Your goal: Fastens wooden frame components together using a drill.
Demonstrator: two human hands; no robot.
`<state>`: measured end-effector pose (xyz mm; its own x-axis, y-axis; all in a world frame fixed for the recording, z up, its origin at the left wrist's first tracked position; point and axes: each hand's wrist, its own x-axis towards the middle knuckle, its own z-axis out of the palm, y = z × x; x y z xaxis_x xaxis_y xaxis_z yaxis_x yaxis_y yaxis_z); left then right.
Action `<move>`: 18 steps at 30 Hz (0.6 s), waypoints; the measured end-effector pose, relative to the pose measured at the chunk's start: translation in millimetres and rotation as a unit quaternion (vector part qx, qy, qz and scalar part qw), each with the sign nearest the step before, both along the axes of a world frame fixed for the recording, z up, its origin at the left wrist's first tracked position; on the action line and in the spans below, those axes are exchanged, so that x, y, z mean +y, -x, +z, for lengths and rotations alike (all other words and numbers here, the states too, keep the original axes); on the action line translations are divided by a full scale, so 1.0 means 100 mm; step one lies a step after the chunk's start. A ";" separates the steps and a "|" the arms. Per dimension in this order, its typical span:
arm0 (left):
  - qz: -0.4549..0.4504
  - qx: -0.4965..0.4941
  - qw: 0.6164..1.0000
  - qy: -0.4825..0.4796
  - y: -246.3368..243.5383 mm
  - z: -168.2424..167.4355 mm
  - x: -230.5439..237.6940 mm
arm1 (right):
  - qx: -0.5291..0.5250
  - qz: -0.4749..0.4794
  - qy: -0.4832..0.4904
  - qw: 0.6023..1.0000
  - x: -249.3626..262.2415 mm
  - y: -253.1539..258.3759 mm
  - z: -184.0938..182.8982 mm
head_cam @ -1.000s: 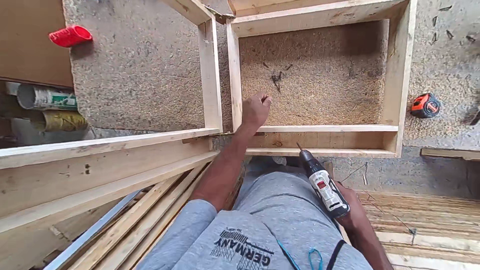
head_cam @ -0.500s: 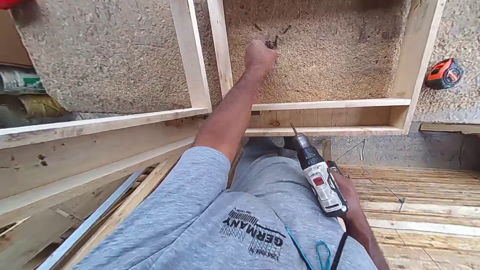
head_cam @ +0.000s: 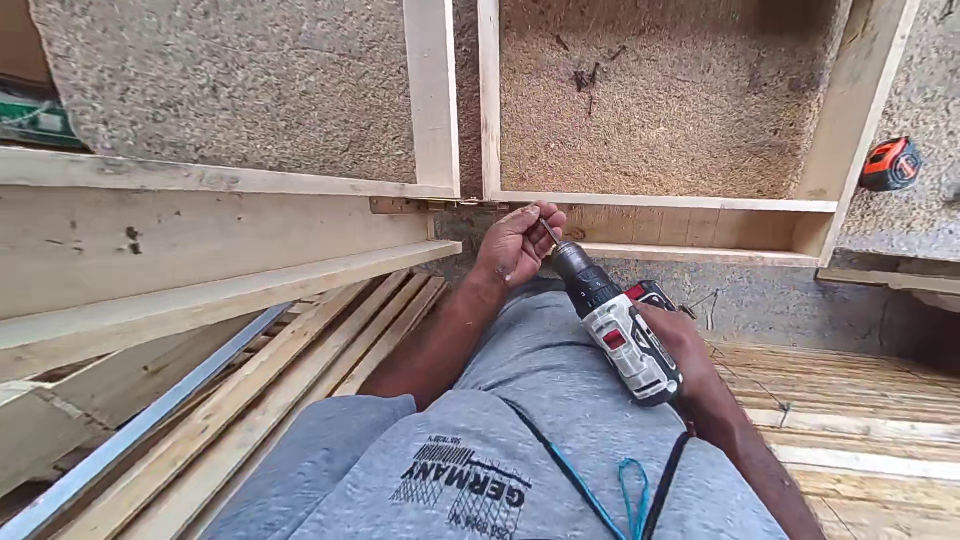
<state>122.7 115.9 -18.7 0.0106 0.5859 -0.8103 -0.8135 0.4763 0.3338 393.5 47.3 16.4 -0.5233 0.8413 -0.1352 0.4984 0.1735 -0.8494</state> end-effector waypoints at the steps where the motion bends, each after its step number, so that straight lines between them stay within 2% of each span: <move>1: 0.001 -0.003 1.000 0.011 0.02 0.00 -0.02 | 0.001 -0.001 0.004 1.000 -0.01 0.05 0.00; 8: 0.029 -0.008 0.998 0.052 0.18 -0.10 -0.14 | -0.039 0.005 0.022 0.999 -0.12 0.29 0.06; 13: 0.000 -0.007 0.998 0.063 0.28 -0.15 -0.17 | -0.072 0.007 0.022 0.997 -0.20 0.38 0.05; 18: -0.059 0.066 0.994 0.064 0.32 -0.24 -0.19 | -0.138 0.040 -0.016 0.989 -0.25 0.45 0.02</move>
<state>91.2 97.3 -42.3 -0.0380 0.4795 -0.8767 -0.7021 0.6115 0.3649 348.4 22.5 18.1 -0.5358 0.8046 -0.2561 0.6942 0.2471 -0.6760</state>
